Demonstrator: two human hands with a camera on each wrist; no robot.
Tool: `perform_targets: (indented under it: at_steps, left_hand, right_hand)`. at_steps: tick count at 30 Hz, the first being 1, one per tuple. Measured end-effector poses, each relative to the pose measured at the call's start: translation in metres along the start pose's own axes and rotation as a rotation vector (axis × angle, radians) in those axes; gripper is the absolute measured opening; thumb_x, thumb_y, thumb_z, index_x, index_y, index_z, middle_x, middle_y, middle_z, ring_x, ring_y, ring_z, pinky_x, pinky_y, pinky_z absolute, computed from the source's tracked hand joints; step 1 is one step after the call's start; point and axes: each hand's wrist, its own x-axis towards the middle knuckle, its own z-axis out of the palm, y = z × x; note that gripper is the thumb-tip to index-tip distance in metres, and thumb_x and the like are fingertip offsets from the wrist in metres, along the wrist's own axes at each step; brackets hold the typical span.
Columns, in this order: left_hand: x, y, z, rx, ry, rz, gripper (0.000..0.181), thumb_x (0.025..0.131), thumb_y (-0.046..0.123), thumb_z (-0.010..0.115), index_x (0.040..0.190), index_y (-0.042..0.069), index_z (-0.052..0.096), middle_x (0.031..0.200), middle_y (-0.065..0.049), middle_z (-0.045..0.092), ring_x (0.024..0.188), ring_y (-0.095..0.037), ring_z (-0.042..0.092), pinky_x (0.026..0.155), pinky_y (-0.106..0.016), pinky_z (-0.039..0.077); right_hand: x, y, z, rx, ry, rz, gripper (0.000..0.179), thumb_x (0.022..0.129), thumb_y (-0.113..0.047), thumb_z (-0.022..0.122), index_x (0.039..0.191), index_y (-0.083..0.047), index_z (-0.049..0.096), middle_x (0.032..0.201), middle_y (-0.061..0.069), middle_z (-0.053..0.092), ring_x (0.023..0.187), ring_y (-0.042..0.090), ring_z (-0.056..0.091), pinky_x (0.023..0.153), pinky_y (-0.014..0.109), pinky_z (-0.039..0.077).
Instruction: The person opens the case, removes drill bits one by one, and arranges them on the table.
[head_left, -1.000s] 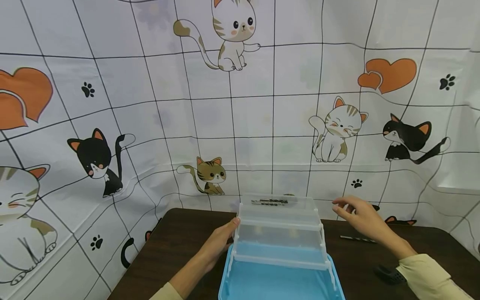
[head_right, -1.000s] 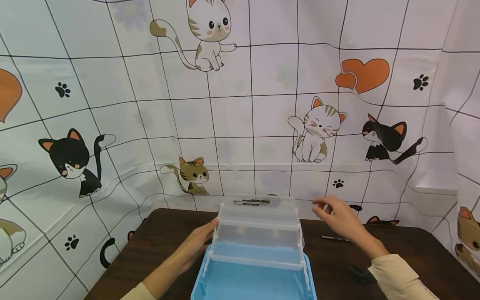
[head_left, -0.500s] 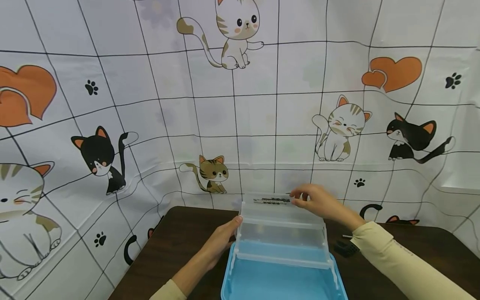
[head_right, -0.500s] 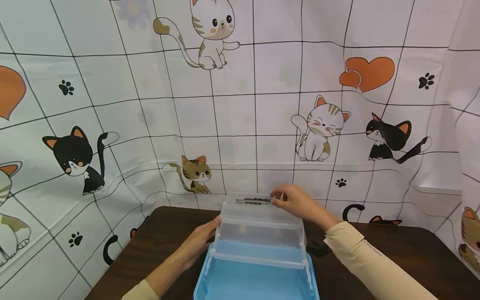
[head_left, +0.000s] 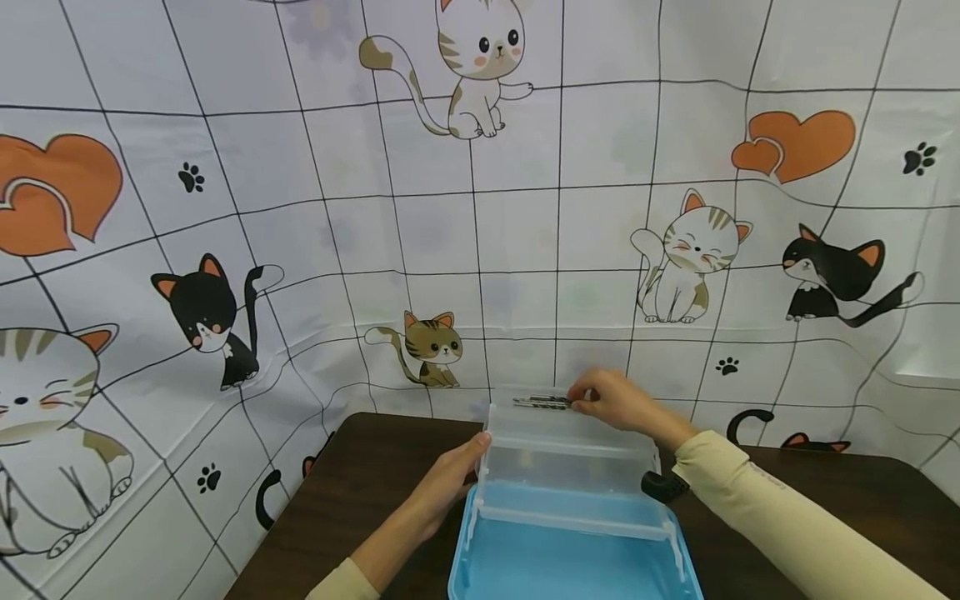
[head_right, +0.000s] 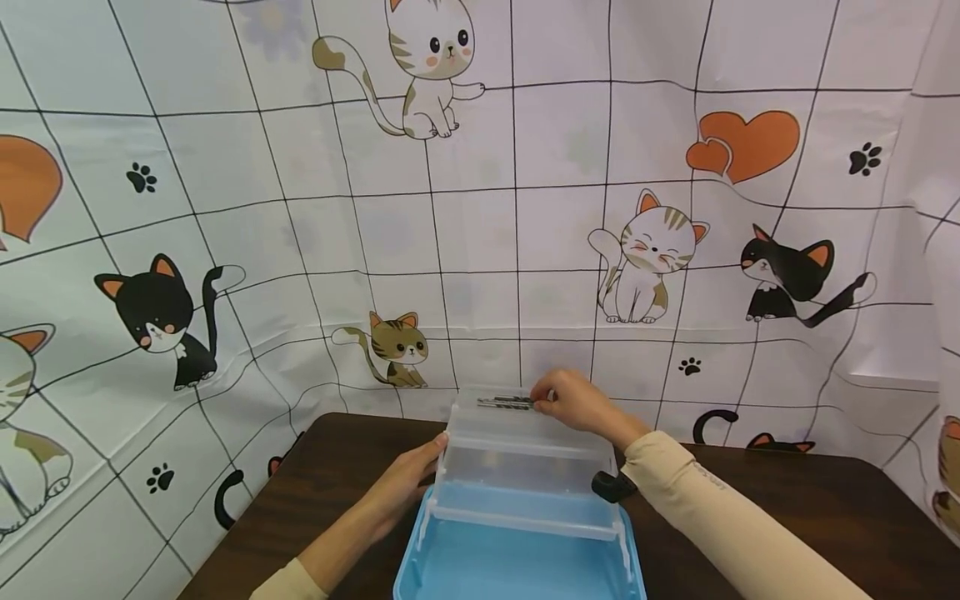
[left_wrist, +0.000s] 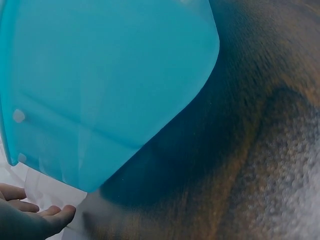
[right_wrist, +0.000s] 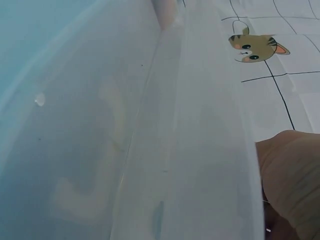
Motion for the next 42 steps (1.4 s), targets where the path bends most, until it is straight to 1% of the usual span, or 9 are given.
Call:
perform_targets:
  at_steps: [6, 12, 17, 22, 26, 31, 38, 42]
  left_hand:
    - [0.002, 0.001, -0.001, -0.004, 0.004, 0.005, 0.067, 0.102, 0.062, 0.047, 0.153, 0.018, 0.049, 0.158, -0.01, 0.04, 0.146, -0.038, 0.032, 0.109, -0.066, 0.031]
    - [0.001, 0.001, -0.001, -0.001, 0.009, -0.006, 0.069, 0.102, 0.064, 0.047, 0.153, 0.017, 0.048, 0.159, -0.011, 0.038, 0.146, -0.04, 0.031, 0.109, -0.066, 0.032]
    - [0.001, -0.002, 0.001, -0.003, 0.008, -0.013, 0.069, 0.101, 0.065, 0.047, 0.152, 0.018, 0.049, 0.158, -0.011, 0.04, 0.146, -0.039, 0.032, 0.109, -0.066, 0.033]
    - [0.001, -0.003, 0.001, -0.007, 0.01, -0.015, 0.07, 0.1, 0.066, 0.048, 0.152, 0.019, 0.049, 0.158, -0.01, 0.04, 0.146, -0.039, 0.031, 0.109, -0.067, 0.032]
    - [0.002, -0.003, 0.001, -0.003, 0.007, -0.009, 0.071, 0.101, 0.065, 0.047, 0.153, 0.017, 0.048, 0.159, -0.011, 0.038, 0.146, -0.04, 0.03, 0.109, -0.068, 0.031]
    - [0.001, -0.002, 0.001, -0.002, 0.01, -0.008, 0.073, 0.101, 0.065, 0.047, 0.154, 0.016, 0.046, 0.16, -0.012, 0.036, 0.146, -0.041, 0.029, 0.108, -0.068, 0.031]
    - [0.001, -0.002, 0.001, 0.002, 0.013, -0.006, 0.073, 0.101, 0.065, 0.048, 0.154, 0.016, 0.046, 0.163, -0.013, 0.03, 0.147, -0.041, 0.027, 0.109, -0.068, 0.031]
    - [0.002, -0.002, 0.001, -0.001, 0.016, -0.007, 0.073, 0.1, 0.065, 0.048, 0.154, 0.016, 0.047, 0.164, -0.013, 0.028, 0.148, -0.041, 0.026, 0.109, -0.068, 0.031]
  right_hand:
    - [0.004, -0.004, -0.004, -0.001, -0.034, -0.007, 0.011, 0.092, -0.001, 0.075, 0.102, 0.0, 0.079, 0.097, 0.008, 0.075, 0.082, 0.018, 0.068, 0.068, 0.034, 0.057]
    - [0.006, -0.007, -0.006, 0.005, -0.059, -0.023, 0.006, 0.091, 0.0, 0.076, 0.095, 0.0, 0.078, 0.09, 0.007, 0.074, 0.077, 0.016, 0.068, 0.066, 0.033, 0.057]
    - [0.005, -0.006, -0.005, 0.023, -0.067, 0.0, 0.004, 0.091, -0.001, 0.076, 0.092, 0.001, 0.078, 0.086, 0.005, 0.074, 0.073, 0.014, 0.067, 0.063, 0.031, 0.056]
    - [0.003, -0.004, -0.003, 0.038, -0.061, 0.013, 0.004, 0.091, -0.003, 0.076, 0.092, 0.001, 0.079, 0.086, 0.004, 0.075, 0.072, 0.012, 0.066, 0.063, 0.03, 0.055]
    - [0.002, -0.001, -0.003, 0.065, -0.055, 0.027, 0.005, 0.092, -0.001, 0.074, 0.094, -0.001, 0.079, 0.09, 0.005, 0.075, 0.075, 0.014, 0.066, 0.064, 0.031, 0.055]
    - [-0.003, -0.001, -0.003, 0.121, -0.044, 0.054, 0.01, 0.096, -0.001, 0.069, 0.1, 0.002, 0.077, 0.095, 0.007, 0.073, 0.079, 0.016, 0.065, 0.066, 0.032, 0.054]
    - [-0.008, -0.002, -0.004, 0.146, 0.001, 0.091, 0.014, 0.1, -0.004, 0.063, 0.105, 0.004, 0.074, 0.094, 0.009, 0.07, 0.079, 0.018, 0.061, 0.065, 0.033, 0.052]
    - [-0.01, 0.002, -0.006, 0.167, 0.012, 0.129, 0.016, 0.102, -0.007, 0.062, 0.109, 0.003, 0.073, 0.099, 0.008, 0.07, 0.086, 0.019, 0.064, 0.07, 0.036, 0.053]
